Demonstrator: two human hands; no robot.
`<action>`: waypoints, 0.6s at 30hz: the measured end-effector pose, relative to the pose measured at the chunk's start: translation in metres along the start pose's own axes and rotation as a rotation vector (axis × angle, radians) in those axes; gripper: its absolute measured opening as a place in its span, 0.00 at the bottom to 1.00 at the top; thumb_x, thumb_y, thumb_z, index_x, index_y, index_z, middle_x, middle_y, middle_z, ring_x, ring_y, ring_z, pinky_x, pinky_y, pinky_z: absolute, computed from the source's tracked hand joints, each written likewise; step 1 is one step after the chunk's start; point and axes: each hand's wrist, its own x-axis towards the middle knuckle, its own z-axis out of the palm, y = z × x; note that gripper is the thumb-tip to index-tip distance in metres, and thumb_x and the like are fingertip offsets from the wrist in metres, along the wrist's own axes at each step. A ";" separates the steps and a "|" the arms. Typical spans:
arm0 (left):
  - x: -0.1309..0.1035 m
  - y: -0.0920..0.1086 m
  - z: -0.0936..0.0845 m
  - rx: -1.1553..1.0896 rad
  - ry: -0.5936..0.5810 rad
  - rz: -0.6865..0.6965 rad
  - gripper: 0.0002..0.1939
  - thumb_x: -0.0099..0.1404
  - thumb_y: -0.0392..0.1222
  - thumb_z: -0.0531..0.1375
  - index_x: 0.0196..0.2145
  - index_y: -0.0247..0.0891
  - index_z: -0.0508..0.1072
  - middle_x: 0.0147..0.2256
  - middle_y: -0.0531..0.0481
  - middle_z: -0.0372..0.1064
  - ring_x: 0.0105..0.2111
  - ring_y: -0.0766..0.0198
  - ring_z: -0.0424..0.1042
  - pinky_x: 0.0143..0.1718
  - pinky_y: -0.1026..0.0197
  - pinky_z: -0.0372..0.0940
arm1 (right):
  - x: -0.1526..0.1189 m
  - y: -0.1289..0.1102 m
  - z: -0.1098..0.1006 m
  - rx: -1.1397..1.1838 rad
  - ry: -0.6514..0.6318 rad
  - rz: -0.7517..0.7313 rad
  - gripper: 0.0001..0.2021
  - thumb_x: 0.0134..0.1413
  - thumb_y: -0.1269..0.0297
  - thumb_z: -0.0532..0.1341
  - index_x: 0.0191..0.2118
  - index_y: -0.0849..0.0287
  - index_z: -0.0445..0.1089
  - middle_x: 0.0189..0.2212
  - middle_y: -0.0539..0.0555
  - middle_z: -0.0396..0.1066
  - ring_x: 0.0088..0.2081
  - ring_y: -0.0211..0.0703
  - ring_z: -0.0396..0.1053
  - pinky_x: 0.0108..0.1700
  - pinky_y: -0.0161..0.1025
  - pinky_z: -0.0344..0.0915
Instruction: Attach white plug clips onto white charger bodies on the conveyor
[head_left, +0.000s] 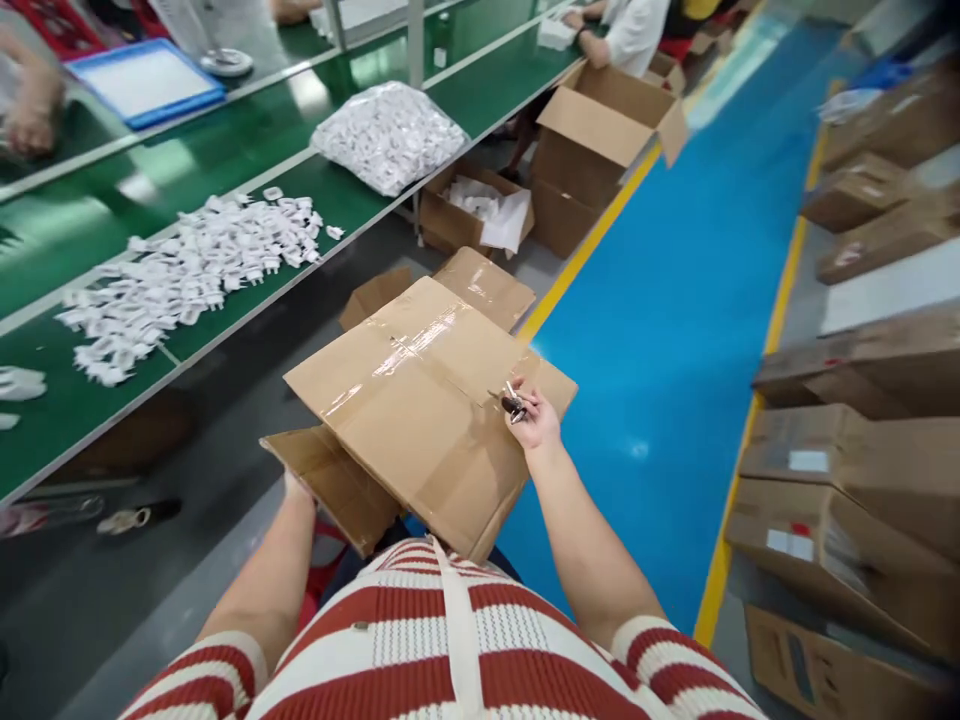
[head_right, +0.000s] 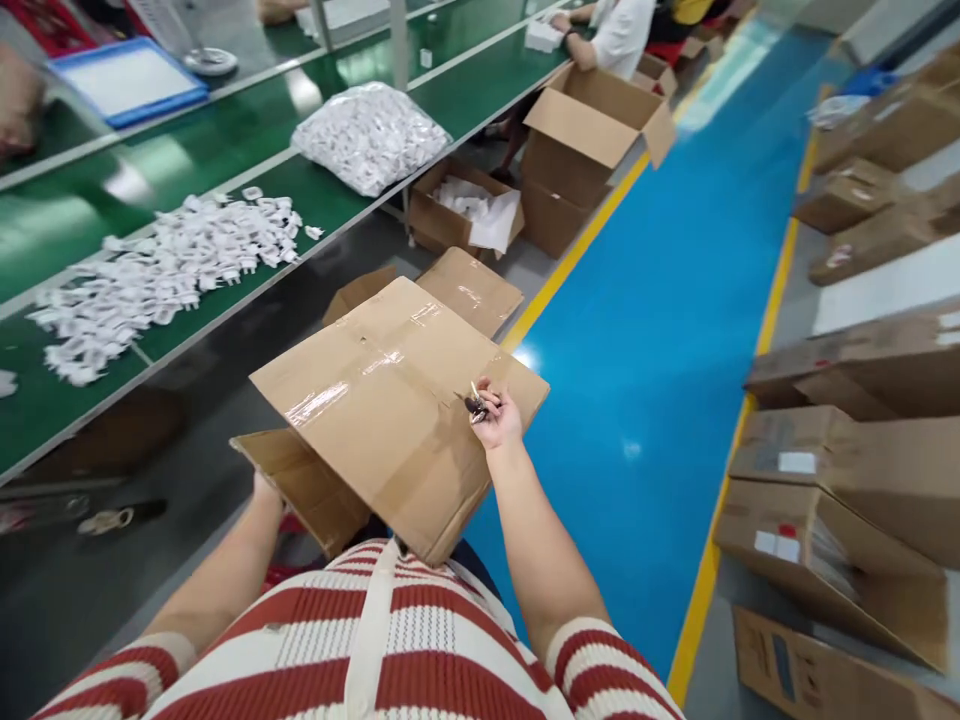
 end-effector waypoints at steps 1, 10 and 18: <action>-0.005 0.013 -0.009 -0.008 0.069 0.030 0.50 0.67 0.73 0.25 0.68 0.39 0.58 0.61 0.38 0.68 0.62 0.47 0.67 0.64 0.41 0.62 | 0.009 0.004 -0.009 0.002 0.011 0.033 0.15 0.76 0.58 0.49 0.44 0.62 0.69 0.25 0.44 0.66 0.16 0.26 0.54 0.17 0.25 0.56; -0.012 0.005 0.056 0.200 0.100 0.341 0.35 0.57 0.58 0.72 0.58 0.42 0.72 0.71 0.39 0.53 0.74 0.43 0.42 0.74 0.43 0.36 | 0.064 0.058 -0.102 -0.045 0.174 0.157 0.13 0.69 0.56 0.61 0.46 0.63 0.70 0.32 0.48 0.70 0.26 0.31 0.65 0.25 0.30 0.66; 0.051 -0.064 0.173 0.349 -0.275 0.377 0.29 0.43 0.43 0.81 0.44 0.41 0.81 0.55 0.39 0.72 0.63 0.43 0.64 0.69 0.45 0.52 | 0.129 0.069 -0.130 -0.062 0.101 0.095 0.14 0.70 0.55 0.60 0.41 0.63 0.70 0.27 0.45 0.66 0.21 0.29 0.60 0.23 0.29 0.62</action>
